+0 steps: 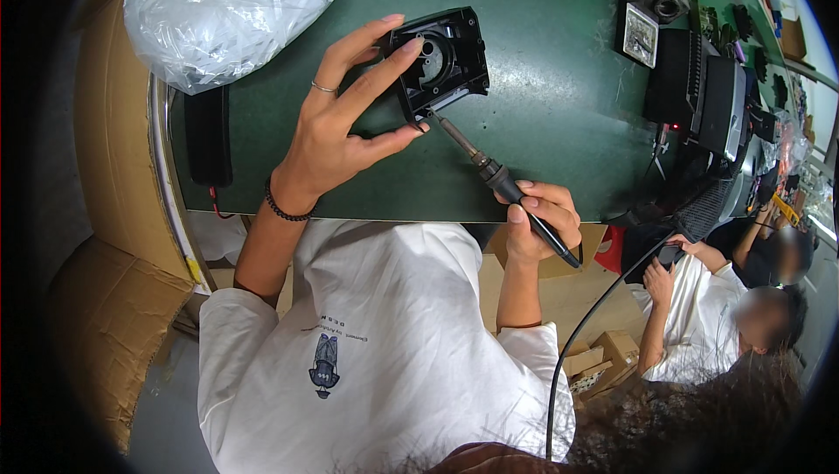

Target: Soldering components onto small black plastic electronic housings.

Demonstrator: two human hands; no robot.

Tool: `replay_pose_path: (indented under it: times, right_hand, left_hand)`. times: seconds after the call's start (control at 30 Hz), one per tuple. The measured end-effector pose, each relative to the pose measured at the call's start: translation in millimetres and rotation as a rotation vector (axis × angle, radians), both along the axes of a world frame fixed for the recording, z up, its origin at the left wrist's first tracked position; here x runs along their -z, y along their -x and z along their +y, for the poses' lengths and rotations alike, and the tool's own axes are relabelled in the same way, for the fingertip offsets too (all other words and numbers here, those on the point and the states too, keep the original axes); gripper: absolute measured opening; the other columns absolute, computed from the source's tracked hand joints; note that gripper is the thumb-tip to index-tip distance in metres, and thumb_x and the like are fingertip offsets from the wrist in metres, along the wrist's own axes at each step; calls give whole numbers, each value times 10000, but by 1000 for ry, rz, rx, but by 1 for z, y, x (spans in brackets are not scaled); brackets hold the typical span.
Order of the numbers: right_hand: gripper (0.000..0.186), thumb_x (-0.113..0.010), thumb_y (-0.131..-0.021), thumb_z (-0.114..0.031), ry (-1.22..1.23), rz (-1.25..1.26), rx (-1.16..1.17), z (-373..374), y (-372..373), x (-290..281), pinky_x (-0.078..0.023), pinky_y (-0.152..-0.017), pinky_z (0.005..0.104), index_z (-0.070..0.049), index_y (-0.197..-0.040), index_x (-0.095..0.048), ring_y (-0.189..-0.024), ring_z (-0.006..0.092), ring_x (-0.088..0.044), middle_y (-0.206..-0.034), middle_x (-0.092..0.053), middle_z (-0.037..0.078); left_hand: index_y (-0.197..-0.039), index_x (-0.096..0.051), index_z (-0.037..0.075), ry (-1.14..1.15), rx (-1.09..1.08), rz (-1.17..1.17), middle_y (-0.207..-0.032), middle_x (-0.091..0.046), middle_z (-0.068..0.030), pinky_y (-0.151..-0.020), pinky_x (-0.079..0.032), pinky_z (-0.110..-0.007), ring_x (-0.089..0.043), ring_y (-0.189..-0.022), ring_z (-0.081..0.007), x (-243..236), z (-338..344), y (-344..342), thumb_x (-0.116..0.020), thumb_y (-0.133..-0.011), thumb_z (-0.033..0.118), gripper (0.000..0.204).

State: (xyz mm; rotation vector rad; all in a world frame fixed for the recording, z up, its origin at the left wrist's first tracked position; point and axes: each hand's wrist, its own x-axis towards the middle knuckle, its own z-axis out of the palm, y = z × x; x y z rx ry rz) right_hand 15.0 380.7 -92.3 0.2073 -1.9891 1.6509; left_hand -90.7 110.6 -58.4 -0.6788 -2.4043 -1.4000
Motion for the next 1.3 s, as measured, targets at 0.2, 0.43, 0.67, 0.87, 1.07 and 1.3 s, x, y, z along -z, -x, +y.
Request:
replay_pose_path:
  times: [0.2,0.43,0.67,0.87,1.07,1.3]
  right_hand:
    - [285,-852,-918,-170,261,51,96,-2,1,5,-664,-658,387,-19,-1026,-637,-744,269,-736,-1025,-706,209]
    - [213,-716,-1013,-154,437,94,286,-4,6,0,-617,-762,351,-47,-1133,-576,-872,280,-690,-1174,-620,195]
    - [199,-588,-1073,-95,612,61,324,-9,5,-5,-638,-996,395,24,-1228,-548,-1135,350,-733,-1343,-607,247]
    - [174,-605,-1063,-55,374,46,459,14,1,-17,-665,-867,367,39,-1203,-562,-983,318,-762,-1237,-600,194]
    - [145,-632,-1057,-16,289,84,569,46,42,-47,-625,-869,331,43,-1172,-568,-935,234,-746,-1258,-683,238]
    - [273,-467,-1160,-177,385,55,408,68,117,-70,-598,-1038,355,54,-1273,-561,-1165,312,-734,-1371,-647,243]
  left_hand:
    - [-1458,-670,96,9,2,-4,-1592,-510,-158,-1066,-561,-437,-582,-1343,-340,-3,1,4,-943,-658,47,847]
    - [-1499,-623,64,-39,-39,-121,-1590,-486,-190,-1160,-488,-457,-557,-1415,-354,-20,14,7,-950,-682,43,880]
    - [-1595,-468,47,-121,-165,131,-1643,-392,-271,-1218,-410,-458,-453,-1486,-433,-56,99,183,-926,-809,284,939]
    - [-1577,-462,37,-4,39,-37,-1551,-512,-210,-1167,-463,-453,-529,-1420,-377,-32,94,142,-832,-905,220,789]
    - [-1421,-604,-14,-3,-13,-209,-1325,-651,-230,-1067,-501,-436,-641,-1233,-390,-28,42,6,-761,-926,93,530]
    - [-1363,-652,-2,47,-112,-185,-1302,-659,-207,-1062,-498,-449,-630,-1218,-391,-3,18,-46,-738,-914,47,460]
